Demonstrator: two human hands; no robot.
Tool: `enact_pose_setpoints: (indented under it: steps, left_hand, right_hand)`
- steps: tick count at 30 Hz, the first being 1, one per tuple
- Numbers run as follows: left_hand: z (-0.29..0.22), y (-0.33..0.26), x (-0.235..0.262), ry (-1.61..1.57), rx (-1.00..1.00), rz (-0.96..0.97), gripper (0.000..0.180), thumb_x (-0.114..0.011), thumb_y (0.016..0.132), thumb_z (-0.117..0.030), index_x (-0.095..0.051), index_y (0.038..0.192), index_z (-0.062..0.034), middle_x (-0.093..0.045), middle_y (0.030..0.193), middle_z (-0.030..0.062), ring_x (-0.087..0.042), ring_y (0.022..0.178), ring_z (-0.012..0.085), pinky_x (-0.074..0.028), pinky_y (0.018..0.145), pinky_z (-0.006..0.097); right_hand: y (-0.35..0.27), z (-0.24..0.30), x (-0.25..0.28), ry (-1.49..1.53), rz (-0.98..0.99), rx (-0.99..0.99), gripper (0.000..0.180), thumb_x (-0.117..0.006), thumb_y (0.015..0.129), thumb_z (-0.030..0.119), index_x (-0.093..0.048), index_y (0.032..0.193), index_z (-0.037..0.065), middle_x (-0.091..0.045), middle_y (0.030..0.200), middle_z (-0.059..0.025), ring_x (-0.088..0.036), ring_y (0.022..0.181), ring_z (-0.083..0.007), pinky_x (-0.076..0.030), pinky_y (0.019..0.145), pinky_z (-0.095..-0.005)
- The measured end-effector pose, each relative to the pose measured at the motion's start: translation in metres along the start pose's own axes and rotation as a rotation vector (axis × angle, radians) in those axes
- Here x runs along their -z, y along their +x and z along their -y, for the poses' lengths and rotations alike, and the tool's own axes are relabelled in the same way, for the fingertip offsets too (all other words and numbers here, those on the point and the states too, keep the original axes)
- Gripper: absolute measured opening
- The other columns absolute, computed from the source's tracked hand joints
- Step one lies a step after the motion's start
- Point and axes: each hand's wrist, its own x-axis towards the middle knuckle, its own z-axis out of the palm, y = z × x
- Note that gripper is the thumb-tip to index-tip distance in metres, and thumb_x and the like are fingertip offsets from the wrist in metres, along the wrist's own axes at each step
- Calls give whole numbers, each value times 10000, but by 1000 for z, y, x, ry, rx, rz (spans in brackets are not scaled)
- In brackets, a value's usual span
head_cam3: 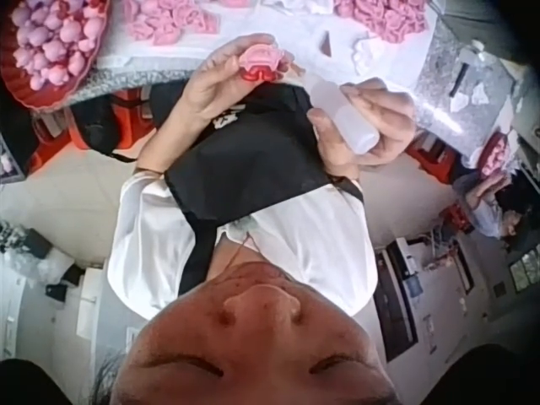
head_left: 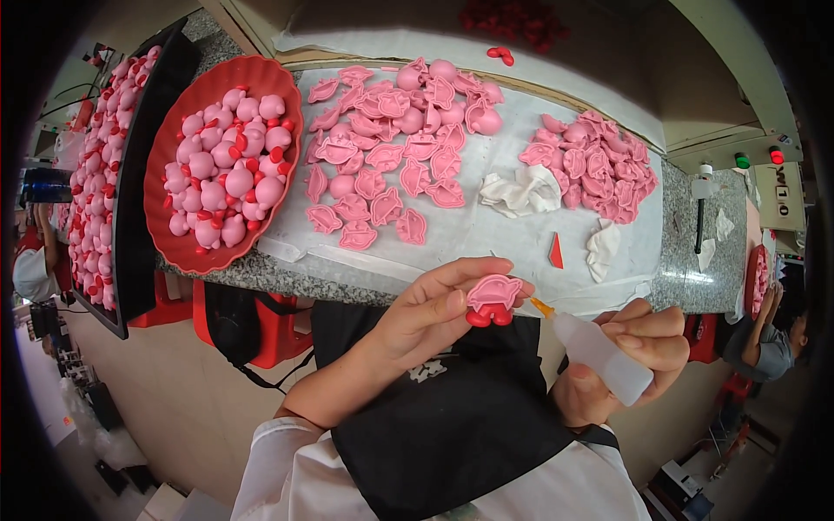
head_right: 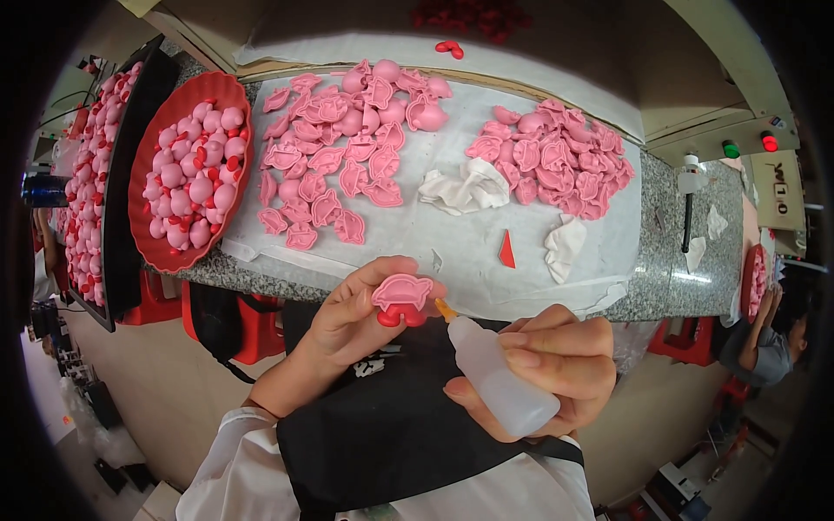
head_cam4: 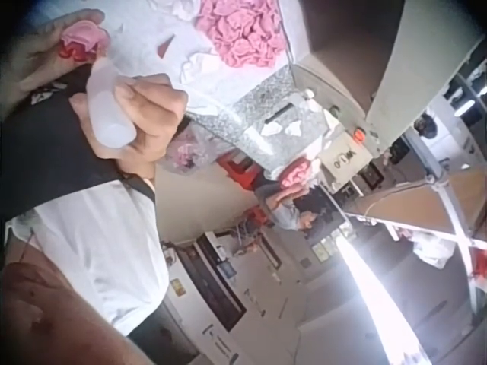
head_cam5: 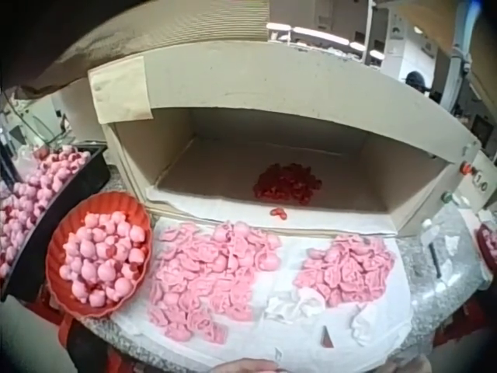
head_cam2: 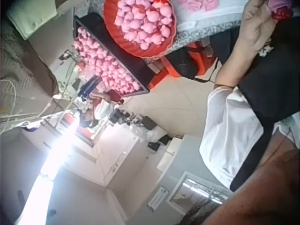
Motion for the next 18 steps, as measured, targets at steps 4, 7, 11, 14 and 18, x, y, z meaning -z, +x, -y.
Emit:
enact_pose_setpoints:
  steps: [4, 7, 11, 14, 18]
  left_hand:
    - [0, 0, 0, 6, 3, -5, 457, -549, 761, -246, -391, 1148, -59, -452, 1110, 179, -403, 1076, 255, -286, 908, 385]
    - [0, 0, 0, 20, -4, -8, 457, -554, 757, -237, -396, 1145, -56, -449, 1113, 181, -404, 1076, 253, -285, 910, 375]
    - [1, 0, 2, -1, -22, 56, 469, -506, 790, -211, -343, 1172, 7, -413, 1155, 189, -379, 1105, 238, -260, 935, 328]
    - [1, 1, -2, 24, -21, -22, 446, -559, 755, -224, -405, 1143, -66, -453, 1115, 174, -416, 1064, 256, -280, 913, 358]
    - [0, 0, 0, 11, -16, -21, 448, -559, 755, -227, -404, 1147, -76, -453, 1119, 170, -426, 1053, 260, -279, 911, 359]
  right_hand:
    - [-1, -1, -3, -3, -14, 1, 557, -791, 406, 41, -497, 878, -1, -454, 791, -82, -471, 559, -125, -375, 434, -189]
    - [-1, 1, -5, -28, -22, -5, 539, -792, 405, 40, -502, 857, 0, -454, 792, -81, -471, 566, -125, -369, 433, -185]
    - [-2, 1, -7, -20, -20, 1, 531, -800, 398, 54, -502, 834, 2, -452, 785, -84, -464, 566, -129, -388, 447, -179]
    - [-2, 3, -6, -17, -4, 0, 536, -805, 394, 63, -500, 830, 0, -452, 780, -87, -461, 565, -130, -404, 455, -178]
    - [-4, 4, -11, -107, -20, -28, 456, -775, 508, 203, -435, 765, 42, -416, 682, -56, -417, 518, -109, -357, 473, -198]
